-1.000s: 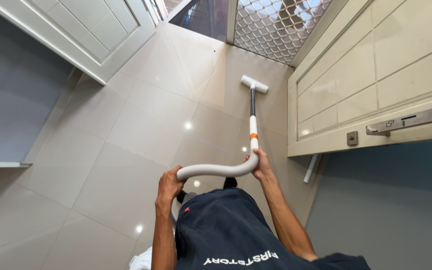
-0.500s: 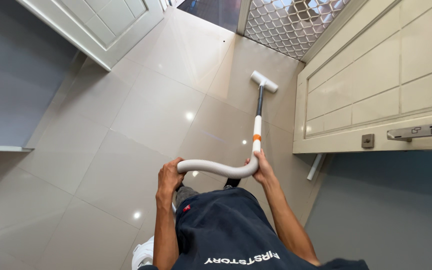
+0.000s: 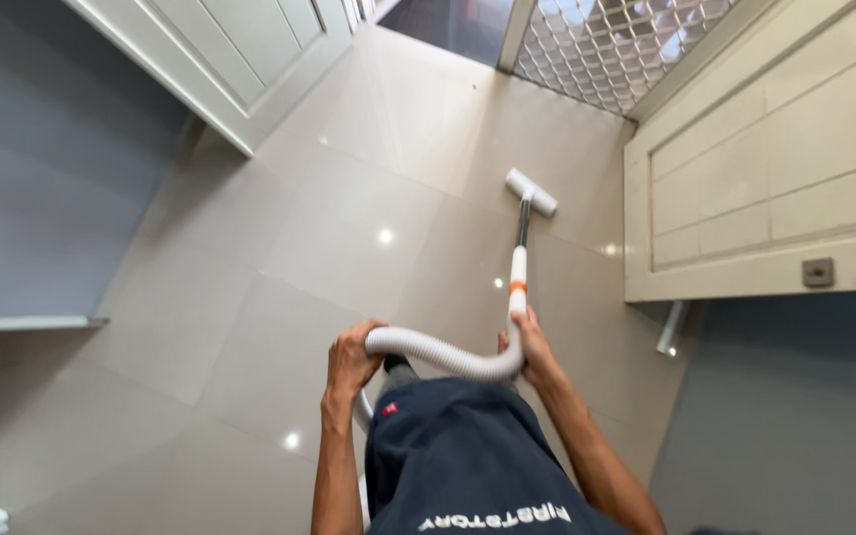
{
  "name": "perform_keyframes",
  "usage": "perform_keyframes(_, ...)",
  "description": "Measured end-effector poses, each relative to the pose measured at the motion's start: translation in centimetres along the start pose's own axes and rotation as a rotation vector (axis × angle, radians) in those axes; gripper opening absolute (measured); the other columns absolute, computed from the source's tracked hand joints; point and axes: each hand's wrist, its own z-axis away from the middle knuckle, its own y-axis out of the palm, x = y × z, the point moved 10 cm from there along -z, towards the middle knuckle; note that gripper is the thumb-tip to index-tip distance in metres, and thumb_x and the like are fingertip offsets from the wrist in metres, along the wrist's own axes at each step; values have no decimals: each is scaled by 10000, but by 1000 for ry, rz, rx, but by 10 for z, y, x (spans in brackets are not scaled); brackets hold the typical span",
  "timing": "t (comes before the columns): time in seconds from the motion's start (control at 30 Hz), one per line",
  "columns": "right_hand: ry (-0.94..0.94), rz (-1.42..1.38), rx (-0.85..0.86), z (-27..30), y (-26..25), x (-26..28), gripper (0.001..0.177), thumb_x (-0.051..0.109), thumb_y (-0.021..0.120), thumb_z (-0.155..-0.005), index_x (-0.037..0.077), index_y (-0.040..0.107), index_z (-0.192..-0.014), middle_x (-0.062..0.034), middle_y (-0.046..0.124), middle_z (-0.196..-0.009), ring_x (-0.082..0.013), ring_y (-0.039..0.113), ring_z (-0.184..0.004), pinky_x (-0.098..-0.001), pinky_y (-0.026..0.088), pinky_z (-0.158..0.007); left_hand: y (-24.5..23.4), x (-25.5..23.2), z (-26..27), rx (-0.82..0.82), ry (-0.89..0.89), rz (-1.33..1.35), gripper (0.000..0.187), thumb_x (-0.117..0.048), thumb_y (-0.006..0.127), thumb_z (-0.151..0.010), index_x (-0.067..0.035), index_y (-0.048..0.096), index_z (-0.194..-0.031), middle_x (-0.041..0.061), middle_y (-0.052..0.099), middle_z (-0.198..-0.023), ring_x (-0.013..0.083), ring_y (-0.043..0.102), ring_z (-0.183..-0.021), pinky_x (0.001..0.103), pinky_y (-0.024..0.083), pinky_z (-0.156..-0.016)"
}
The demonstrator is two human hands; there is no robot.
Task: The person vacuums a tiled floor in a room using a white canister vacuum cleaner with a long hose and floor nozzle. They move the vacuum head back and forth across the floor, covering areas near white cabinets and a patterned rug.
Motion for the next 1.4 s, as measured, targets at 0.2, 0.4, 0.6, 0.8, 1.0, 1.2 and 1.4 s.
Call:
perform_keyframes(0.2,-57,21,-32,-52,61,-12,424,236,446,-990,286,320,-1392,-95,481,-710,-164,499,-498,-327,494,-441,-43,49,-10,40,-56,6,318,-94,828,-745,-165,735,-1039,77,764,-981,335,725,-924,432,572,-793)
perform_keyframes(0.4,-116,118,-152,-131,50,6,397,232,474,-1013,217,297,-1367,-84,485,-930,-166,543,-561,-338,520,-458,-16,45,-22,60,167,0,349,-103,810,-733,-175,728,-1064,87,758,-988,342,720,-930,439,574,-805)
perform_keyframes(0.6,-182,382,-92,-60,66,-18,349,228,540,-1003,92,380,-1282,-96,502,-693,-196,540,-489,-366,493,-404,-49,73,-19,56,100,-60,311,-143,830,-744,-207,740,-1034,62,763,-974,330,715,-936,446,568,-789)
perform_keyframes(0.8,-105,401,-185,31,86,-52,383,223,565,-986,100,453,-1331,-66,507,-647,-172,534,-476,-355,514,-433,-46,92,-18,152,54,-34,351,-113,812,-717,-185,733,-1051,74,775,-961,329,734,-908,429,586,-771)
perform_keyframes(1.0,-139,335,-255,-36,45,-27,428,190,535,-969,149,387,-1370,-51,537,-750,-153,549,-504,-359,524,-434,-24,74,-15,181,79,-48,283,-164,828,-766,-178,742,-1035,118,761,-924,366,722,-887,465,565,-755)
perform_keyframes(1.2,-187,478,-163,-33,36,-19,387,213,557,-988,69,417,-1319,-76,528,-740,-181,558,-482,-367,519,-409,-19,64,-8,172,73,-37,265,-152,809,-780,-171,742,-1036,112,763,-931,374,715,-901,458,561,-755)
perform_keyframes(1.4,-78,625,-132,38,41,-23,489,218,562,-979,102,397,-1425,-84,535,-729,-164,569,-482,-351,532,-419,0,56,-1,185,53,-31,272,-97,779,-762,-183,754,-1019,98,771,-935,359,729,-907,445,578,-770)
